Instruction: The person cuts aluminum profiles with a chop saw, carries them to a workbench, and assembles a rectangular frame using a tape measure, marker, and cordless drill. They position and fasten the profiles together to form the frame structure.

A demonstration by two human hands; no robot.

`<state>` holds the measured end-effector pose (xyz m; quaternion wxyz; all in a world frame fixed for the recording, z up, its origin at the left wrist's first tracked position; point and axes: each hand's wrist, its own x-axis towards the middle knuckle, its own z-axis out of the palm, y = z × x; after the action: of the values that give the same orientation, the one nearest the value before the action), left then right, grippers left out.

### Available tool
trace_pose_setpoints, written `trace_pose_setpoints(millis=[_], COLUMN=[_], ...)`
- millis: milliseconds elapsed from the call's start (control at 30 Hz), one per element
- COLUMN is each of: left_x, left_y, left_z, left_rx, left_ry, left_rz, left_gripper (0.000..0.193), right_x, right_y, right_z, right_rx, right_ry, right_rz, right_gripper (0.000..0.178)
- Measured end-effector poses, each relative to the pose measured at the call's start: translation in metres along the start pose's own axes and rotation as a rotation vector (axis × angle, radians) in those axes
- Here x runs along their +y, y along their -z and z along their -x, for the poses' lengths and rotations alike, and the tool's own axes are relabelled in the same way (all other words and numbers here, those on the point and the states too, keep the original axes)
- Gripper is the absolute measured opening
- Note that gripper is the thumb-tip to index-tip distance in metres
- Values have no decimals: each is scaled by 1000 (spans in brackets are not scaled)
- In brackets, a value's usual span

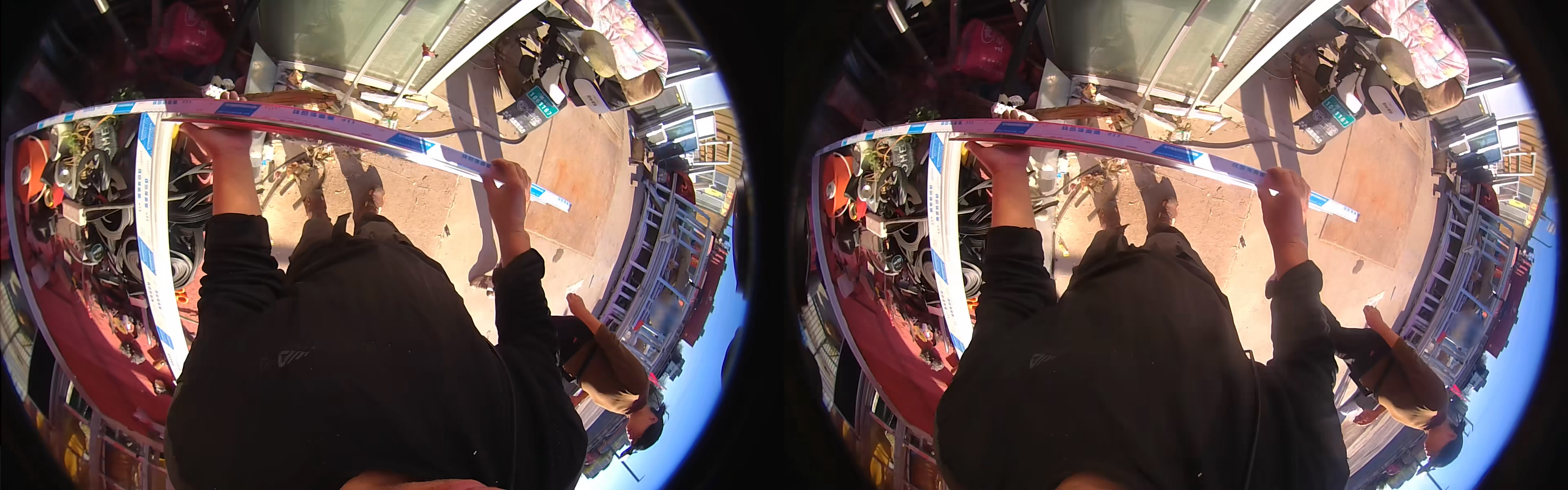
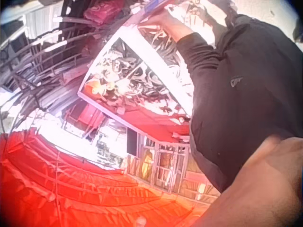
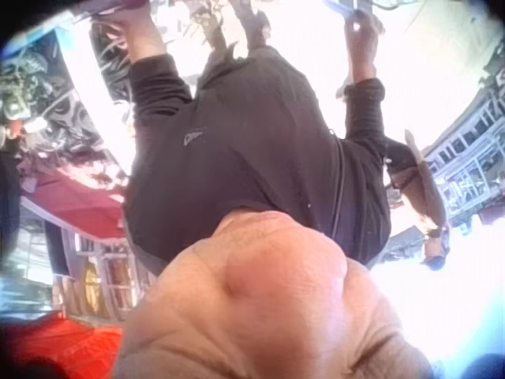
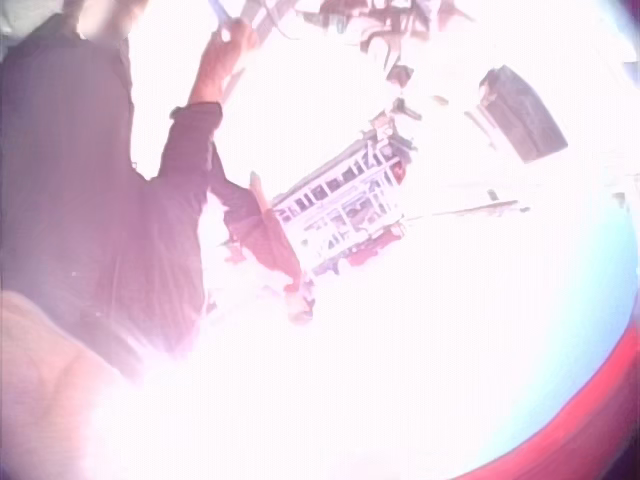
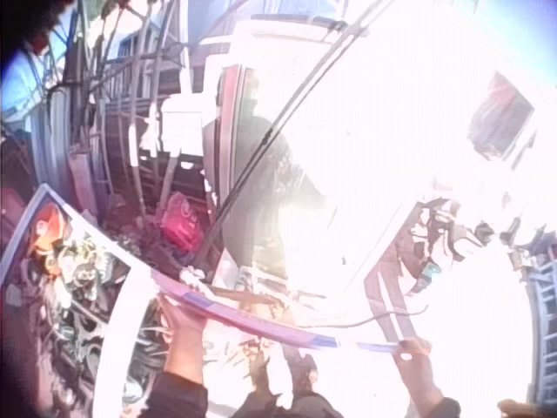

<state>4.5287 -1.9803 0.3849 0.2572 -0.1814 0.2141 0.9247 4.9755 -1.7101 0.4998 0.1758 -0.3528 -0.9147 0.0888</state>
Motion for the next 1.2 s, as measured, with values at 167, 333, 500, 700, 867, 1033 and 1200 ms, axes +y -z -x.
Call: trace_pose_setpoints(millis=[167,333,500,700,867,1033,1200], left_x=[-20,-19,-17,-9,-3,-1,0], left_y=[-6,-1,-4,7,12,14,16], left_z=[-18,-11,-4,8,9,7,1], left_rx=[248,146,214,-41,-150,-168,-125], left_ry=[-258,-176,-129,-100,-24,-31,-52], left_rz=[42,38,124,107,174,167,178], left_gripper=[67,76,70,52,49,50,48], right_x=[-18,-52,-54,-19,-9,-2,7], right_y=[-3,-8,-52,-55,-58,-67,-64], right_z=[-13,19,61,58,69,78,75], right_rx=[-145,26,-440,-172,-214,-291,-361], right_ry=[-33,250,-1155,-981,-848,-675,-607], right_rz=[124,-208,-1265,-1980,-2033,-1274,-1312], right_gripper=[24,41,79,56,48,42,42])
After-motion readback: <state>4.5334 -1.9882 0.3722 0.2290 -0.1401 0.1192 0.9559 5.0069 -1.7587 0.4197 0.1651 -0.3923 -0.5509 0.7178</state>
